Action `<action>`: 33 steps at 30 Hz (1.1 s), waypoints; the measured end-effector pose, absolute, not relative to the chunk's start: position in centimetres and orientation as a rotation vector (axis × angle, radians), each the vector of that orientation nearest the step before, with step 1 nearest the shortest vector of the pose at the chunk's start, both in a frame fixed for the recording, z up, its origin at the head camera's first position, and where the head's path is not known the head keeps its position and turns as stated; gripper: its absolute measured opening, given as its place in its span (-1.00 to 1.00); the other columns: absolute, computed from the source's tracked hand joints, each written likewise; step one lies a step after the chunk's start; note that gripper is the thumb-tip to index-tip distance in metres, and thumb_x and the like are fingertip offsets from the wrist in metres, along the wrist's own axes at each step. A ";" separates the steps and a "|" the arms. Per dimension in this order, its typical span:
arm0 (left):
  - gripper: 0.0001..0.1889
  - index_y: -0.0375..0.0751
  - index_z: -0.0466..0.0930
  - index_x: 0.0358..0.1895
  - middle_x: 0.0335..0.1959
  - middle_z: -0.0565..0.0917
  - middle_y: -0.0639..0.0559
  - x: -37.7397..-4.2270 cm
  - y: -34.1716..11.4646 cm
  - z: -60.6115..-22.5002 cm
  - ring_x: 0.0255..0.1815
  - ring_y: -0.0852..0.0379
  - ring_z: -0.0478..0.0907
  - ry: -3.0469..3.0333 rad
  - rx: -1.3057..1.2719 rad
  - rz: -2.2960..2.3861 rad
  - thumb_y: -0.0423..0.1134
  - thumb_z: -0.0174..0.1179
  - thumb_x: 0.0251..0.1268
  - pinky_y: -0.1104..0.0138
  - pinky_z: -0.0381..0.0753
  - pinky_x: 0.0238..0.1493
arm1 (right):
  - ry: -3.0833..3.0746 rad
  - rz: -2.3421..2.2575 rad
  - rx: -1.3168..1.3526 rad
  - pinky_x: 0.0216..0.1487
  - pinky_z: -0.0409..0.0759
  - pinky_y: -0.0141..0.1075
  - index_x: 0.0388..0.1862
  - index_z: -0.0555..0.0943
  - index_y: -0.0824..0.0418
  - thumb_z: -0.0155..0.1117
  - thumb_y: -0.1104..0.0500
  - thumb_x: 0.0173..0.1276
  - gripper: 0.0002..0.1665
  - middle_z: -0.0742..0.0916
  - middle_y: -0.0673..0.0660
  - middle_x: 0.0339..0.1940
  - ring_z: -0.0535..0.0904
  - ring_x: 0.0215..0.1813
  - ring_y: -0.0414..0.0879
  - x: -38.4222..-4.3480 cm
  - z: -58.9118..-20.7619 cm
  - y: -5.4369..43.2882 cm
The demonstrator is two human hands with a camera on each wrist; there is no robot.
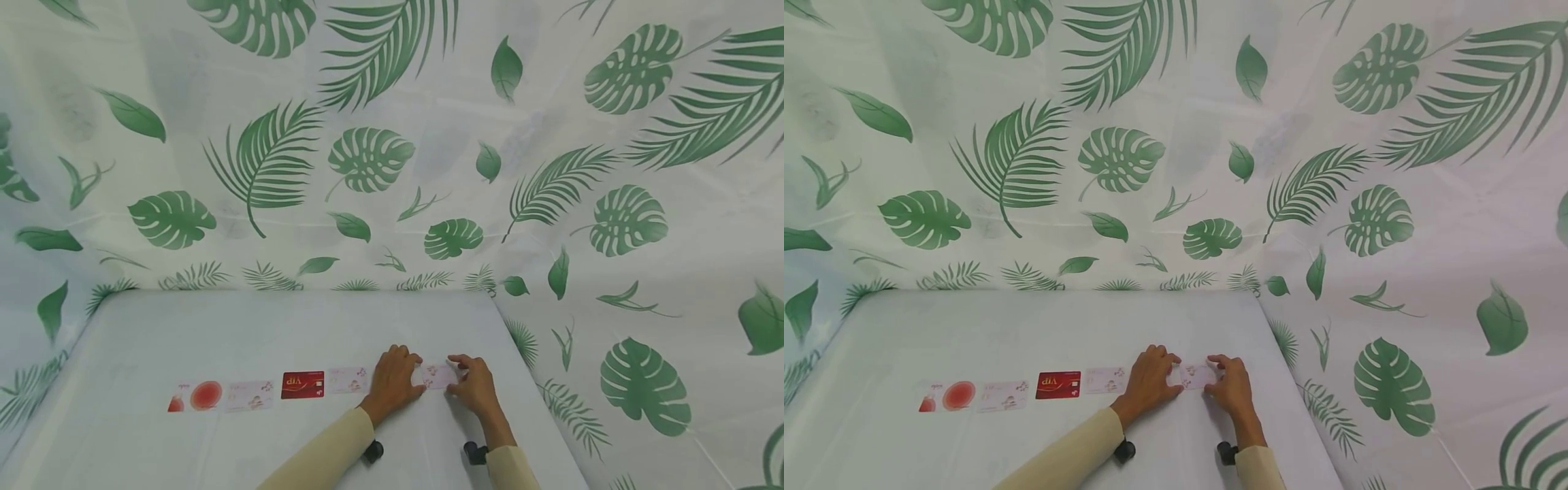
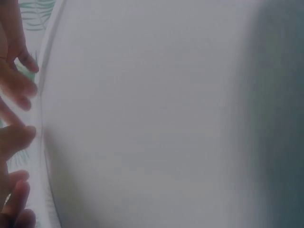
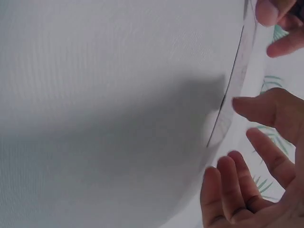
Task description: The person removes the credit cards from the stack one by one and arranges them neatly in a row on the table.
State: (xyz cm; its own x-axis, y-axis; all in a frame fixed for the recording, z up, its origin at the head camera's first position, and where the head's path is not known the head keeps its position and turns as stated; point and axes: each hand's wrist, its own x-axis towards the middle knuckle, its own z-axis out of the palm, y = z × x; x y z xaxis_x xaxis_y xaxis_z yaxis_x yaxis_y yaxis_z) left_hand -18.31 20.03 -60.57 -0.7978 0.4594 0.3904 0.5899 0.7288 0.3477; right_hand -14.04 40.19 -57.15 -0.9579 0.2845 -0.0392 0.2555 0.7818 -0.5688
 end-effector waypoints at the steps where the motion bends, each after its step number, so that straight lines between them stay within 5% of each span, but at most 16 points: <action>1: -0.44 0.03 0.78 0.06 -0.21 0.66 0.12 -18.4 19.9 -60.5 -0.18 0.16 0.51 -2.644 -0.821 -0.666 0.18 0.64 0.00 0.34 0.50 -0.15 | -2.906 0.907 -0.437 -0.17 0.51 -0.23 0.30 0.68 0.20 0.60 0.44 0.07 -0.26 0.66 0.35 0.13 0.57 -0.06 0.06 -14.0 -57.1 40.1; 15: -0.26 -0.05 0.66 0.31 0.16 0.64 0.00 -19.1 16.4 -59.9 0.23 0.01 0.51 -2.526 -0.826 -0.788 0.19 0.58 0.07 0.13 0.55 0.13 | -2.817 0.788 -0.318 0.22 0.57 0.20 0.45 0.58 0.11 0.67 0.17 0.17 -0.17 0.59 0.37 0.32 0.46 0.31 0.28 -14.5 -55.5 36.4; 23: -0.18 -0.05 0.54 0.44 0.51 0.50 -0.13 -18.5 13.9 -59.4 0.62 -0.16 0.32 -2.570 -0.829 -0.669 0.29 0.45 0.17 -0.06 0.42 0.49 | -2.799 0.678 -0.220 0.30 0.44 0.27 0.46 0.57 0.09 0.66 -0.05 0.22 -0.16 0.63 0.32 0.40 0.45 0.34 0.33 -14.6 -55.2 34.6; 33: 0.00 -0.08 0.36 0.61 0.73 0.20 -0.17 -17.9 11.1 -58.9 0.75 -0.26 0.09 -2.623 -0.837 -0.596 0.47 0.28 0.24 -0.13 0.24 0.64 | -2.833 0.637 -0.157 0.26 0.38 0.41 0.52 0.53 0.02 0.57 -0.19 0.28 -0.12 0.50 0.34 0.56 0.33 0.49 0.38 -14.2 -54.7 32.2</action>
State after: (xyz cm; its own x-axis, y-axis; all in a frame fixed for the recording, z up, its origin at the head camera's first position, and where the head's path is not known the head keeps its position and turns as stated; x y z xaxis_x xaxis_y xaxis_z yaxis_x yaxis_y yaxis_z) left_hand -17.92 11.14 -58.86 -0.7760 0.4713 0.4192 0.6061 0.7410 0.2890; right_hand -14.17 32.20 -54.68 -0.9671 0.1542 0.2023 0.0528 0.8996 -0.4335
